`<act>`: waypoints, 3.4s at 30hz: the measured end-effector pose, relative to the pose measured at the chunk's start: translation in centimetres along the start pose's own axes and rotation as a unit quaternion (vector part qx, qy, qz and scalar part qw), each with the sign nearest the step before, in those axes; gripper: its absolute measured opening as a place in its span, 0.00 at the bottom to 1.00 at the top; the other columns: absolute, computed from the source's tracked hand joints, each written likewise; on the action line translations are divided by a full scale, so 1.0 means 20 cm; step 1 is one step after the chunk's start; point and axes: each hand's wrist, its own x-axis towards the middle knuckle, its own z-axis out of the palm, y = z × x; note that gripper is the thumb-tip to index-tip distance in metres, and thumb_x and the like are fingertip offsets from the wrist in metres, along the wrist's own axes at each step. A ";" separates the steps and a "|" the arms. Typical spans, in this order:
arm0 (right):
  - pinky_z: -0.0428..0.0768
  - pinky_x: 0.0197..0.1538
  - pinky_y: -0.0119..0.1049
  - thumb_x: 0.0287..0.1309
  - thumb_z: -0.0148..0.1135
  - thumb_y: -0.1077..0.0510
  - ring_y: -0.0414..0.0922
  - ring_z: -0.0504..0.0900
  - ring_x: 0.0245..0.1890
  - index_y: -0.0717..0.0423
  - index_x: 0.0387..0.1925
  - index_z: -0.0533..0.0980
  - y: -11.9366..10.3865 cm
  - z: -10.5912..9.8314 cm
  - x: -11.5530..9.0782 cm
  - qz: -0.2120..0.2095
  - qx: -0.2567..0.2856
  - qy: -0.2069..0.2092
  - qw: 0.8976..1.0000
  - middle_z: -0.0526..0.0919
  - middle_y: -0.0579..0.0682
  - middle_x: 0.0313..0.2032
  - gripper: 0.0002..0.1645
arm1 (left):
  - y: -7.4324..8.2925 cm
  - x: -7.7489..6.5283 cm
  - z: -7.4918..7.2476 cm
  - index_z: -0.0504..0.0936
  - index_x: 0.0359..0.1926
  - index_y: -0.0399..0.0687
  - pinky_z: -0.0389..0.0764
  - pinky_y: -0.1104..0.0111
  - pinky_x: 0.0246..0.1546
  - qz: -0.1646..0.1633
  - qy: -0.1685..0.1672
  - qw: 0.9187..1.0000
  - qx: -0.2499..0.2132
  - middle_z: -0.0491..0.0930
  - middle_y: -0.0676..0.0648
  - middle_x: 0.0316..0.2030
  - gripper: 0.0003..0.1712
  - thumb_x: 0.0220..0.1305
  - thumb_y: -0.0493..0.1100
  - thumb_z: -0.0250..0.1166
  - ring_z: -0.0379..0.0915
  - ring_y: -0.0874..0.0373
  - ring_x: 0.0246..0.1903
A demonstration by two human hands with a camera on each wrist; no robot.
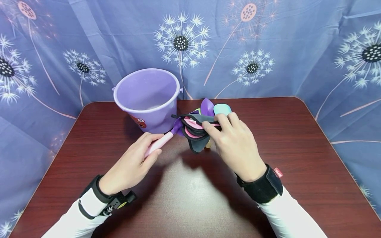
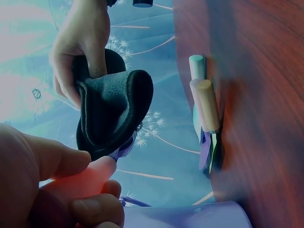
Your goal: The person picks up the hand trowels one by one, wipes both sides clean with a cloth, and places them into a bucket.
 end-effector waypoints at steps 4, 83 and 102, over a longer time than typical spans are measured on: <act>0.74 0.26 0.49 0.44 0.77 0.71 0.61 0.70 0.34 0.54 0.54 0.83 0.01 0.01 0.00 0.014 -0.003 0.022 1.000 0.79 0.61 0.44 0.32 | 0.00 0.00 0.00 0.76 0.66 0.44 0.76 0.62 0.45 0.006 0.003 1.000 0.000 0.74 0.52 0.43 0.19 0.78 0.39 0.62 0.71 0.59 0.41; 0.76 0.33 0.48 0.65 0.57 0.72 0.61 0.74 0.39 0.56 0.56 0.82 -0.05 0.01 0.00 -0.040 -0.002 -0.041 0.998 0.79 0.61 0.47 0.22 | -0.01 -0.01 0.02 0.78 0.64 0.48 0.77 0.64 0.44 -0.004 -0.011 0.999 0.033 0.76 0.55 0.44 0.23 0.70 0.38 0.70 0.72 0.61 0.40; 0.74 0.25 0.49 0.49 0.74 0.68 0.60 0.72 0.34 0.57 0.53 0.82 0.03 0.00 -0.02 0.036 -0.022 0.010 0.999 0.77 0.60 0.41 0.26 | -0.02 0.00 0.01 0.79 0.60 0.48 0.78 0.62 0.46 -0.010 0.007 1.000 0.019 0.79 0.54 0.45 0.20 0.71 0.38 0.70 0.75 0.60 0.41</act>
